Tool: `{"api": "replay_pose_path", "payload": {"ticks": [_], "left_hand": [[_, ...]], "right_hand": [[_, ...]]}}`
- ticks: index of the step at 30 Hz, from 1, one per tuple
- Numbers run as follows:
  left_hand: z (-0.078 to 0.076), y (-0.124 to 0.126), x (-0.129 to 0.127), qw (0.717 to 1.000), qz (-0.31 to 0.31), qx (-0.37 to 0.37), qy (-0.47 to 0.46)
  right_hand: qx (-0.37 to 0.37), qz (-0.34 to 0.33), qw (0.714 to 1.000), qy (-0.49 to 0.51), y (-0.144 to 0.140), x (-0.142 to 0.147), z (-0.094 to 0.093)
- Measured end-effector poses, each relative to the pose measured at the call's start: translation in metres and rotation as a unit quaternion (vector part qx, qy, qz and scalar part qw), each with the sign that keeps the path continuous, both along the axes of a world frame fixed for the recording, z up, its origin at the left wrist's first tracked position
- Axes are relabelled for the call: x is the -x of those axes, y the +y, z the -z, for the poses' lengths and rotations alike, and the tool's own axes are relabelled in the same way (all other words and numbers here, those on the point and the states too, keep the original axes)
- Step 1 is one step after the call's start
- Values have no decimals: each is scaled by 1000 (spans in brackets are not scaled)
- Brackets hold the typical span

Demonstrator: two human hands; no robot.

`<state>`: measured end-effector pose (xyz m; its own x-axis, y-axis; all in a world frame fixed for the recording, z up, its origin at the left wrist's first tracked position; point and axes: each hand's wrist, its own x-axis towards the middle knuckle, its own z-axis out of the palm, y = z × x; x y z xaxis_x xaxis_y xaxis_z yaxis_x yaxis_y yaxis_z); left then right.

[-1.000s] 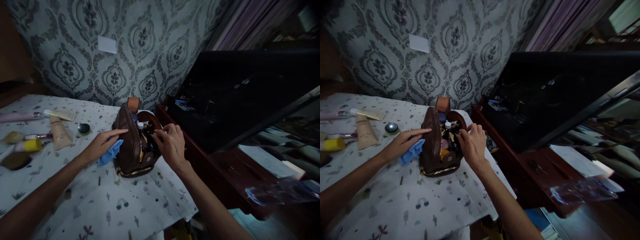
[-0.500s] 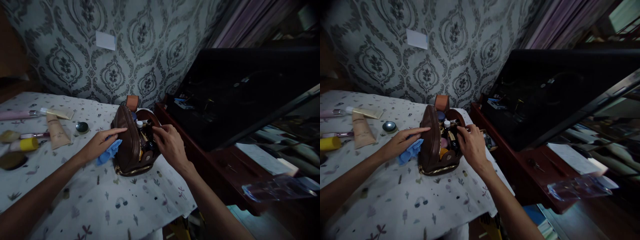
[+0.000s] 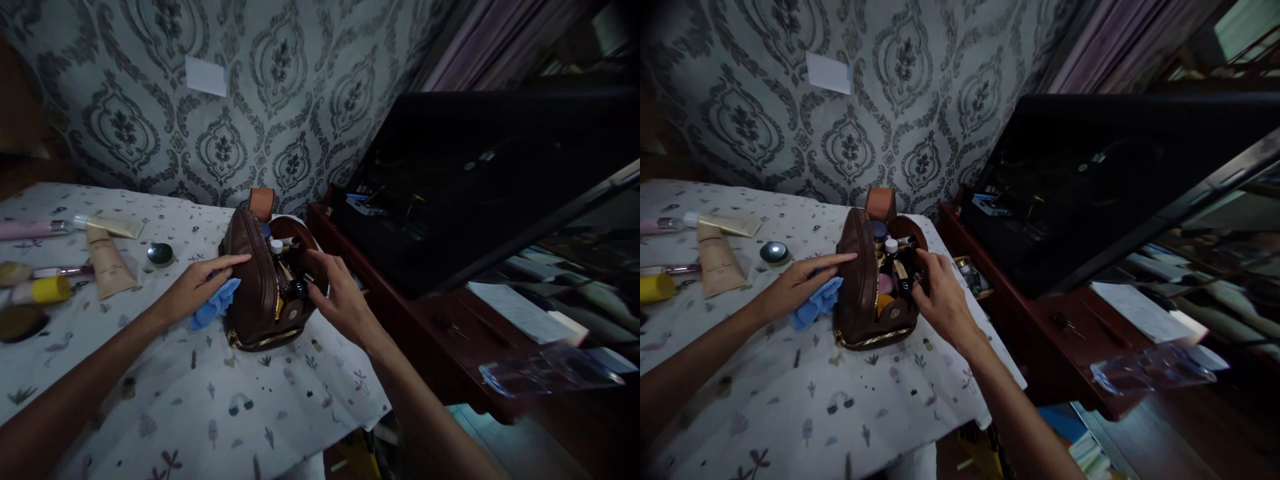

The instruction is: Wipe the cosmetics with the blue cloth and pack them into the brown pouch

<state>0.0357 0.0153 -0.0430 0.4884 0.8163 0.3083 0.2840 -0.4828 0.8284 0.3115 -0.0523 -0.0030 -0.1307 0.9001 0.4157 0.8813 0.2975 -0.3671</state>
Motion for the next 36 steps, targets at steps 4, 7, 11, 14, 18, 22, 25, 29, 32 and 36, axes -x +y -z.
{"api": "replay_pose_path", "payload": {"ticks": [4, 7, 11, 14, 18, 22, 25, 29, 32, 36], "left_hand": [[1, 0, 0, 1000, -2, -5, -5], [2, 1, 2, 1000, -1, -16, -4], [4, 3, 6, 1000, 5, -21, 7], [4, 3, 8, 1000, 11, -17, 5], [3, -1, 8, 1000, 8, -17, 8], [5, -6, 9, 998, -12, -37, 53], [5, -8, 10, 994, -32, -59, 85], [-7, -12, 9, 977, -53, -116, 169], [-26, -17, 1, 943, -68, -222, 238], [-53, -25, -22, 874, -9, -334, 352]], "right_hand": [[-9, -8, 1000, 15, 2, 4, 6], [-16, -13, 999, 29, 3, 4, 10], [-11, -17, 999, 40, 3, 2, 13], [-14, -21, 998, 51, 2, 1, 16], [-67, 10, 997, 46, -3, 6, 24], [-140, 18, 990, 1, -8, 16, 31], [-180, 18, 983, -37, -14, 22, 34], [-192, -7, 979, -74, -25, 32, 35], [-203, -35, 976, -71, -31, 38, 36], [-220, -52, 972, -59, -33, 43, 38]]}}
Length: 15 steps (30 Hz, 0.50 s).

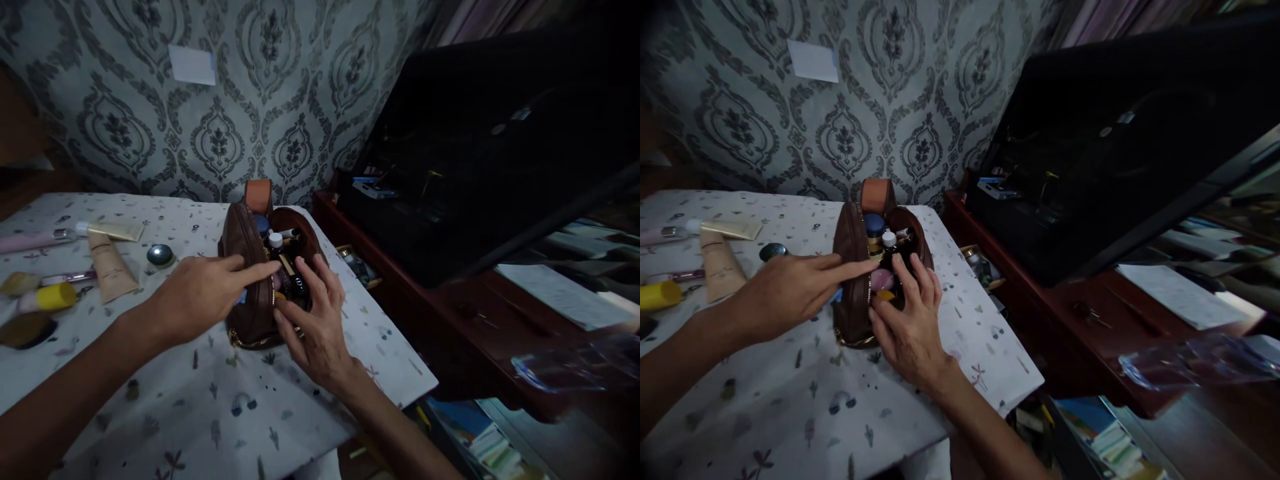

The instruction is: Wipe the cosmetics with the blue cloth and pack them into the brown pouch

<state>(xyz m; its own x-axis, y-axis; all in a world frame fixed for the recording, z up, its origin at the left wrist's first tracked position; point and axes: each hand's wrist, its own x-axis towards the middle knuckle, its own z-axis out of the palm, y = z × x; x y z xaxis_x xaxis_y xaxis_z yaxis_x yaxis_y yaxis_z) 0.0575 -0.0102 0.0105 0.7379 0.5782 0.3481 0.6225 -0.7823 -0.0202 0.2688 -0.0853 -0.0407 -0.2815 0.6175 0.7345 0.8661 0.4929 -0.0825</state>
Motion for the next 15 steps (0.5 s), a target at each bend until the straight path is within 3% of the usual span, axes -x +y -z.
{"api": "replay_pose_path", "payload": {"ticks": [4, 9, 15], "left_hand": [[-8, -6, -8, 997, 4, -22, 77], [12, -12, 6, 999, -22, -37, 4], [25, -14, 4, 998, -30, -6, -51]], "right_hand": [[-2, 24, 1000, 2, 4, -1, 2], [-16, 71, 997, 17, 7, -10, 6], [-20, 27, 999, 19, 3, -3, 9]]}}
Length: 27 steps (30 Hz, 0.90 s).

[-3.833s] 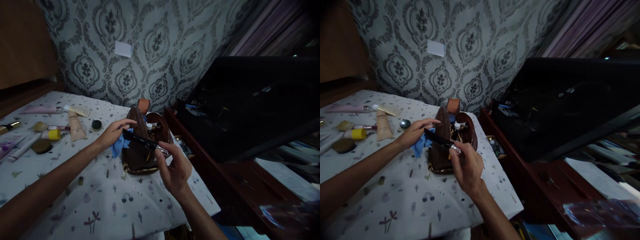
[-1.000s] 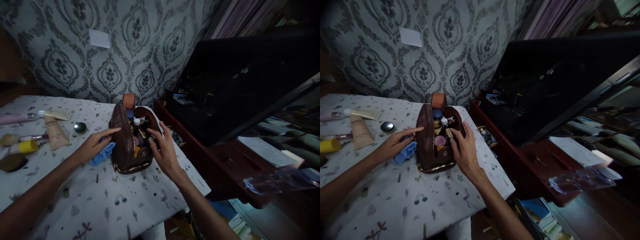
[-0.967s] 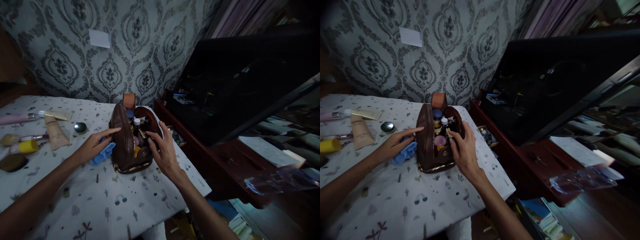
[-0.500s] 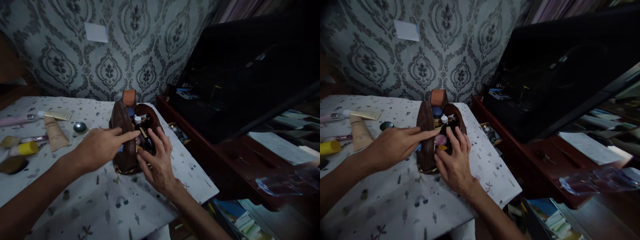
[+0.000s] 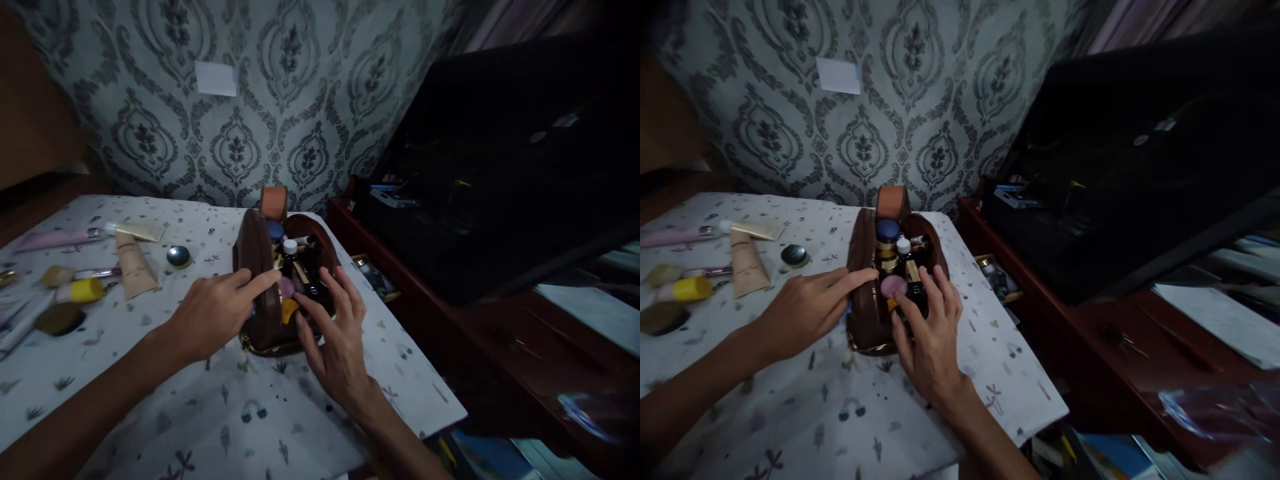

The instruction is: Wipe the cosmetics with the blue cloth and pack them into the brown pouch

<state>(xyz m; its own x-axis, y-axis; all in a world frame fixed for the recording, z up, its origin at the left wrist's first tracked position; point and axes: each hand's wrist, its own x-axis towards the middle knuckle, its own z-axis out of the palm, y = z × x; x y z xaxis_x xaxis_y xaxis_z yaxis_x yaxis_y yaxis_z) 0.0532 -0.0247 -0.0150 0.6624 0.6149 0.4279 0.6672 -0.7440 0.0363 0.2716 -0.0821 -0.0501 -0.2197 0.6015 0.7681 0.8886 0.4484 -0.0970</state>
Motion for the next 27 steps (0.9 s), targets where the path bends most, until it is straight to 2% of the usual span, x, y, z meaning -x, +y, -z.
{"api": "replay_pose_path", "payload": {"ticks": [5, 8, 12, 16, 20, 23, 27], "left_hand": [[0, -4, -2, 999, 5, 40, -27], [6, -7, 2, 997, -1, 66, -43], [26, -7, 17, 992, -33, 118, -44], [50, -2, 42, 983, -86, 158, 32], [62, 5, 65, 975, -139, 138, 102], [62, 11, 77, 969, -170, 105, 144], [56, 18, 93, 960, -218, 87, 154]], "right_hand": [[-17, -49, 999, -1, 1, 23, 4], [-22, -64, 997, 33, 3, 35, 12], [-31, -62, 995, 68, 3, 45, 23], [-32, -64, 995, 69, 0, 50, 23], [-53, -94, 992, 65, -6, 57, 22], [-52, -143, 987, 55, -13, 65, 25], [-27, -246, 968, 35, -17, 84, 28]]}}
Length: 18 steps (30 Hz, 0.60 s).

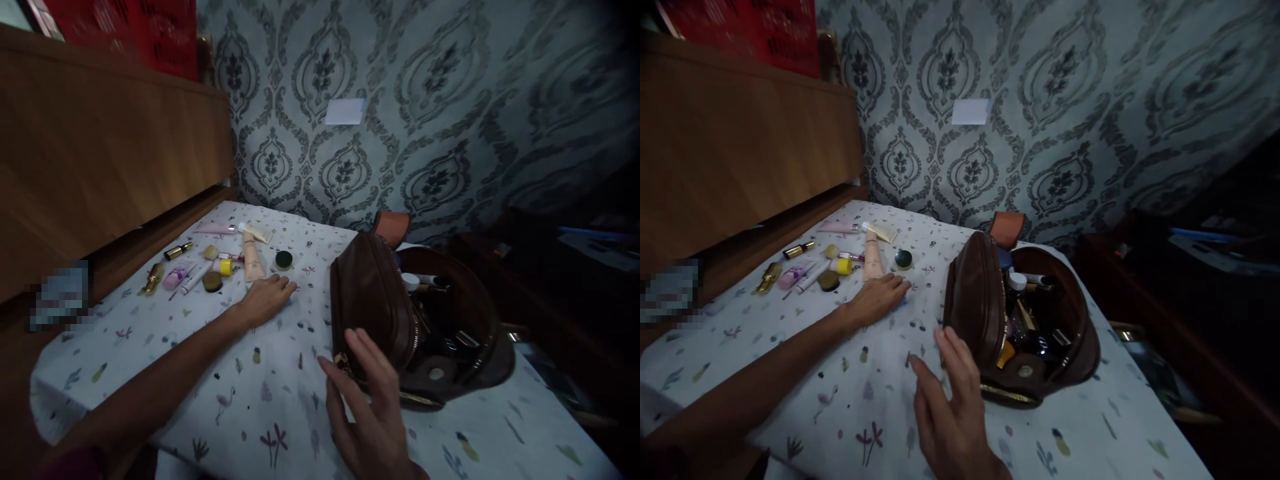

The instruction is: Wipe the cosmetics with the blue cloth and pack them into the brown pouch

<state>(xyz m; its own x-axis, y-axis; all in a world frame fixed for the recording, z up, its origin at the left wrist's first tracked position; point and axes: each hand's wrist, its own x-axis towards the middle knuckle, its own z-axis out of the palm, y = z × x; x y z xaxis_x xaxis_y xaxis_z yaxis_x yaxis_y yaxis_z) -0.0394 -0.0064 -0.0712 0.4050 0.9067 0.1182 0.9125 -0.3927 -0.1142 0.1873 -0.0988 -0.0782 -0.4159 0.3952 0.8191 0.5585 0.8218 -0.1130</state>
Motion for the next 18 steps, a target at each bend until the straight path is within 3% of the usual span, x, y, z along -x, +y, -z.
{"api": "replay_pose_path", "payload": {"ticks": [6, 11, 14, 18], "left_hand": [[-22, 6, 38, 988, -144, -49, -32], [-40, 7, 97, 947, -311, -72, -42], [-40, 4, 133, 923, -382, -44, -34], [-28, 2, 158, 912, -410, 23, -21]], "right_hand": [[64, -95, 992, -58, 14, 40, 3], [109, -129, 984, -53, 25, 60, 26], [133, -137, 981, -44, 28, 61, 37], [173, -136, 975, -28, 29, 57, 40]]}}
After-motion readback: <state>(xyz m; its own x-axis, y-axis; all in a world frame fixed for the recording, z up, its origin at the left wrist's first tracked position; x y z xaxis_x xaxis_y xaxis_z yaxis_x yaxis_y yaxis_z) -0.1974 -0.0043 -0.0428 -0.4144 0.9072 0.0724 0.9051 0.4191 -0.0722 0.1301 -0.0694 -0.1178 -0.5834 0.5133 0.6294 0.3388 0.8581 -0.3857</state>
